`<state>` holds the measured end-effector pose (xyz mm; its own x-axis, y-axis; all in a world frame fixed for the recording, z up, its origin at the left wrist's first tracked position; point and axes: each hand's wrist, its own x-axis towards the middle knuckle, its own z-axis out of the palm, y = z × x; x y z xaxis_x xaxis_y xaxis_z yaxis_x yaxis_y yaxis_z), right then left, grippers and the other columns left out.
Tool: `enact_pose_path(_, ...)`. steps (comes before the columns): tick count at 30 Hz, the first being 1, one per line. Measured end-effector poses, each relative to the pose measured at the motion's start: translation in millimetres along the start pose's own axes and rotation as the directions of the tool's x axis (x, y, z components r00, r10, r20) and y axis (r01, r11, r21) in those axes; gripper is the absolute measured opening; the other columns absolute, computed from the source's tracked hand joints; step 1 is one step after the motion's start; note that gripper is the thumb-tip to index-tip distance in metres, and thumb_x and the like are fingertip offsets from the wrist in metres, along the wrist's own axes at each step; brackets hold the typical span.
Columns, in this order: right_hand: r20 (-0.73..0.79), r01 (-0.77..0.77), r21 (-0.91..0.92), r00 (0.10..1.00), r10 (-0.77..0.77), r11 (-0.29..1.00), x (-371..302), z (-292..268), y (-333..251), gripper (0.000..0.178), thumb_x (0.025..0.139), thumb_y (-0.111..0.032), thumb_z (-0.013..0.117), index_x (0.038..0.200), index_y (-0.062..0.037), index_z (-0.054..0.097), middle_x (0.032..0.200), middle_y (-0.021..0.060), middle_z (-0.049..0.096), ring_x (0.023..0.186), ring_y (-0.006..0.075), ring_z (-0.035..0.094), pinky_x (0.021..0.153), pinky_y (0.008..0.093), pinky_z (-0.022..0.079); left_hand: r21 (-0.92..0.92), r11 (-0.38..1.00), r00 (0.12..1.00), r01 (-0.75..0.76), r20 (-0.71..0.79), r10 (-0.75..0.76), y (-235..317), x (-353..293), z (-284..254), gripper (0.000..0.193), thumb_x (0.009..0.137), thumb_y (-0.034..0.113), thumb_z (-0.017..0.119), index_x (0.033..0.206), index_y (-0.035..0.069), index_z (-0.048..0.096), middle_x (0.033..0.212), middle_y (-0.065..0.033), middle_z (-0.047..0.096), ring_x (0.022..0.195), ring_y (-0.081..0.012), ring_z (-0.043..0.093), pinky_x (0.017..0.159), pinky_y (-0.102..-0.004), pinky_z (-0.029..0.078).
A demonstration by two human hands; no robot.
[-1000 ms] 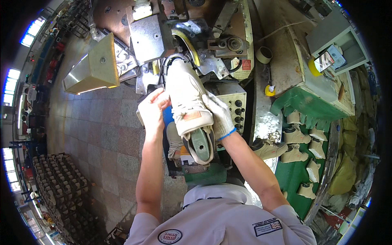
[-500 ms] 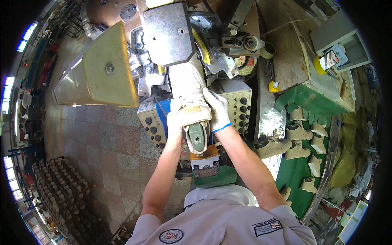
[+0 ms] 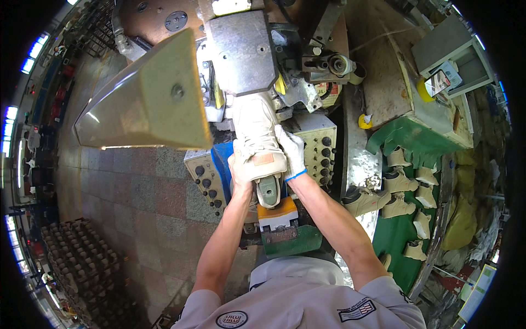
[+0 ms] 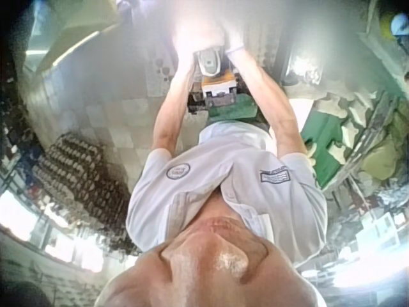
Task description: The person operates a lasting machine to shape the uppers of shoes. They take uppers from a conveyor, place them onto the machine's form, and activate the press with their hands.
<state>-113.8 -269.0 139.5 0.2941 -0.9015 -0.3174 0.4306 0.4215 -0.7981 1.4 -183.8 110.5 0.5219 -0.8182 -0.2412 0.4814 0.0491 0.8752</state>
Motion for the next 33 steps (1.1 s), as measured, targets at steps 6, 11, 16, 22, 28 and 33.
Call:
enact_pose_path(6,-0.068,-0.021,-0.132,0.998,0.012,0.991,-2,-35,6,0.034,0.099,-0.032,0.067,0.105,0.0009,0.073,0.097,0.0033,0.071,0.085,0.0109,0.062,0.072,0.0301,0.052,0.430,0.900,0.990,-0.076,-0.077,0.121,17,-30,-2,0.058,0.108,0.044,0.048,0.104,-0.009,0.068,0.086,-0.0063,0.068,0.076,-0.0131,0.059,0.071,-0.0324,0.048)
enact_pose_path(11,0.120,0.138,-0.037,0.984,-0.133,0.990,-64,-116,-30,0.049,0.106,-0.022,0.032,0.140,0.0115,0.046,0.136,0.0252,0.059,0.118,0.0367,0.065,0.091,0.0447,0.060,0.794,0.573,0.950,0.203,-0.301,0.081,-54,-155,-91,0.078,0.085,0.034,0.077,0.144,-0.006,0.046,0.133,-0.0281,0.060,0.121,-0.0392,0.061,0.101,-0.0450,0.047)
enact_pose_path(16,-0.058,0.114,0.084,0.992,-0.109,0.990,-129,-165,-42,0.044,0.106,-0.015,0.037,0.138,0.0143,0.045,0.134,0.0294,0.056,0.112,0.0413,0.066,0.088,0.0471,0.061,0.928,0.281,0.924,0.245,-0.311,0.222,-138,-175,-103,0.081,0.080,0.035,0.079,0.141,-0.004,0.043,0.134,-0.0292,0.053,0.117,-0.0464,0.058,0.099,-0.0508,0.048)
enact_pose_path(22,-0.104,0.088,-0.139,0.989,-0.103,0.986,-148,-147,-56,0.044,0.103,-0.013,0.051,0.136,0.0150,0.045,0.129,0.0290,0.060,0.110,0.0407,0.068,0.082,0.0449,0.063,0.917,0.322,0.933,0.235,-0.305,0.189,-141,-159,-131,0.051,0.084,0.027,0.073,0.122,-0.003,0.058,0.105,-0.0292,0.067,0.095,-0.0473,0.066,0.083,-0.0533,0.053)
enact_pose_path(28,0.011,0.089,-0.090,0.996,-0.088,0.992,-160,-136,-72,0.042,0.105,-0.014,0.046,0.136,0.0140,0.046,0.124,0.0280,0.063,0.108,0.0396,0.069,0.081,0.0414,0.064,0.677,0.695,0.959,0.242,-0.275,-0.066,-12,-200,-132,0.044,0.068,0.014,0.087,0.108,0.000,0.074,0.091,-0.0116,0.074,0.083,-0.0229,0.071,0.080,-0.0358,0.055)
enact_pose_path(33,0.144,-0.014,-0.188,0.989,0.042,0.982,-207,-93,-90,0.055,0.102,-0.029,0.058,0.137,0.0116,0.048,0.122,0.0236,0.065,0.104,0.0318,0.072,0.082,0.0360,0.063,0.420,0.888,0.982,0.187,-0.093,-0.162,122,-253,-131,0.050,0.063,0.015,0.087,0.108,-0.003,0.075,0.093,-0.0036,0.073,0.082,-0.0135,0.066,0.080,-0.0290,0.053)
